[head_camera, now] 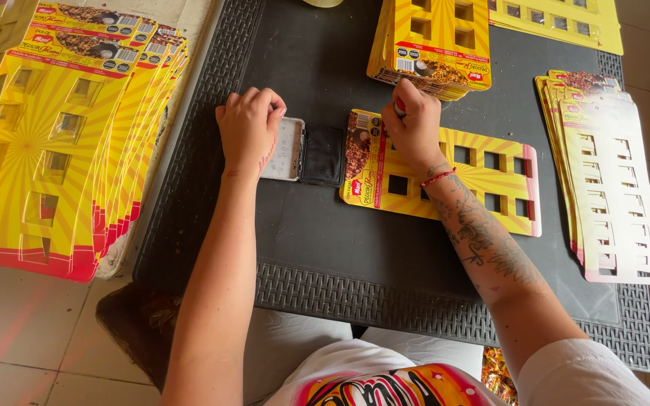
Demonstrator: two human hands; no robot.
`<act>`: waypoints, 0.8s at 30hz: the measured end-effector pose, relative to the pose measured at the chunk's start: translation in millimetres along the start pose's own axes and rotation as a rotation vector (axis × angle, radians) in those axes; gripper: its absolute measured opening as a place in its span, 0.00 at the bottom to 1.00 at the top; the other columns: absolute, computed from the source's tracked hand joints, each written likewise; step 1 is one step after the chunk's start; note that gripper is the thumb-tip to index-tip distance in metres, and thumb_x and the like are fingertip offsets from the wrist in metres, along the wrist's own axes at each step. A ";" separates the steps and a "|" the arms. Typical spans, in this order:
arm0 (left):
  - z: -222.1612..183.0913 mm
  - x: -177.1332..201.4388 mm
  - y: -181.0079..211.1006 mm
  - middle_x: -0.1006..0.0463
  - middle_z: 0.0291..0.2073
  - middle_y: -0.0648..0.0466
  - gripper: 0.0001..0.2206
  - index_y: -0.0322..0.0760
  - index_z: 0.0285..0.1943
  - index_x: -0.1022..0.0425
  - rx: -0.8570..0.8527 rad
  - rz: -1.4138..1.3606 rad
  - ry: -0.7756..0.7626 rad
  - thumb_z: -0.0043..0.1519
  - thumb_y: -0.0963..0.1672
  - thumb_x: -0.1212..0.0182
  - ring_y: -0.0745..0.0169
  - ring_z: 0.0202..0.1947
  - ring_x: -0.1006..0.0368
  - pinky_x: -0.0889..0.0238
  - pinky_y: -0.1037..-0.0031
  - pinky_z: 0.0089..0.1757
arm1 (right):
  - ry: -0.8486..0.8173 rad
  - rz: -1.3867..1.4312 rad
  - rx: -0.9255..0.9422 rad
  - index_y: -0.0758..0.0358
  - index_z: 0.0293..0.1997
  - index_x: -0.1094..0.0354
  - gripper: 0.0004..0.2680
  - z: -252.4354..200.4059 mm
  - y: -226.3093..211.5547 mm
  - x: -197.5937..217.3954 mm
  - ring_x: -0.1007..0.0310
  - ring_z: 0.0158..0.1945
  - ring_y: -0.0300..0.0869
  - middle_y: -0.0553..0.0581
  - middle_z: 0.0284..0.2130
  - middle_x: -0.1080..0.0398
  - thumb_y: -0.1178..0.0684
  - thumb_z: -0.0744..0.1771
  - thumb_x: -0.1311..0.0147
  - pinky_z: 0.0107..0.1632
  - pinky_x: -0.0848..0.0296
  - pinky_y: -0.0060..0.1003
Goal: Using a manual ink stamp to mark multiple designated boxes on yellow cardboard display sheets.
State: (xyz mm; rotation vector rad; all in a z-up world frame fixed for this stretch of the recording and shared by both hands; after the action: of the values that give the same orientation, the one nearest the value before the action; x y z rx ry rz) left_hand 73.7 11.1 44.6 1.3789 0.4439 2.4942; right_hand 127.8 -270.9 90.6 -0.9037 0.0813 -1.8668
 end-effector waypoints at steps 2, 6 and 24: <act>0.0 -0.2 -0.5 0.28 0.31 0.65 0.04 0.60 0.39 0.28 0.001 0.008 0.003 0.65 0.50 0.37 0.56 0.40 0.28 0.39 0.62 0.42 | -0.002 -0.014 0.005 0.60 0.31 0.43 0.07 0.5 -3.2 0.2 0.40 0.17 0.60 0.62 0.15 0.46 0.65 0.62 0.47 0.25 0.42 0.42; 0.1 -0.3 -0.7 0.28 0.31 0.66 0.04 0.60 0.39 0.28 0.001 0.009 0.005 0.64 0.50 0.37 0.57 0.40 0.28 0.39 0.62 0.42 | -0.008 -0.036 0.017 0.61 0.32 0.42 0.07 0.0 -6.6 1.3 0.38 0.19 0.61 0.63 0.16 0.44 0.65 0.63 0.46 0.25 0.41 0.44; 1.6 1.9 -1.8 0.26 0.32 0.65 0.04 0.61 0.40 0.27 -0.005 0.001 -0.034 0.63 0.50 0.36 0.54 0.41 0.27 0.37 0.58 0.44 | -0.243 0.499 -0.495 0.62 0.41 0.30 0.02 -80.2 -89.7 94.1 0.37 0.32 0.38 0.53 0.28 0.34 0.59 0.69 0.48 0.43 0.37 0.33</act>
State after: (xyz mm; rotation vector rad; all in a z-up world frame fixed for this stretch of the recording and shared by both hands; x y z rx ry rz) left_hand 74.2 13.7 46.1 1.4173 0.4295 2.4674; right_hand -9.0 -330.6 123.5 -1.3022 0.5856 -1.2767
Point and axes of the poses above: each hand's wrist, its own z-axis towards the middle knuckle, its own x-axis out of the back of the hand, y = z × x, the point moved 9 cm from there along z, towards the middle knuckle
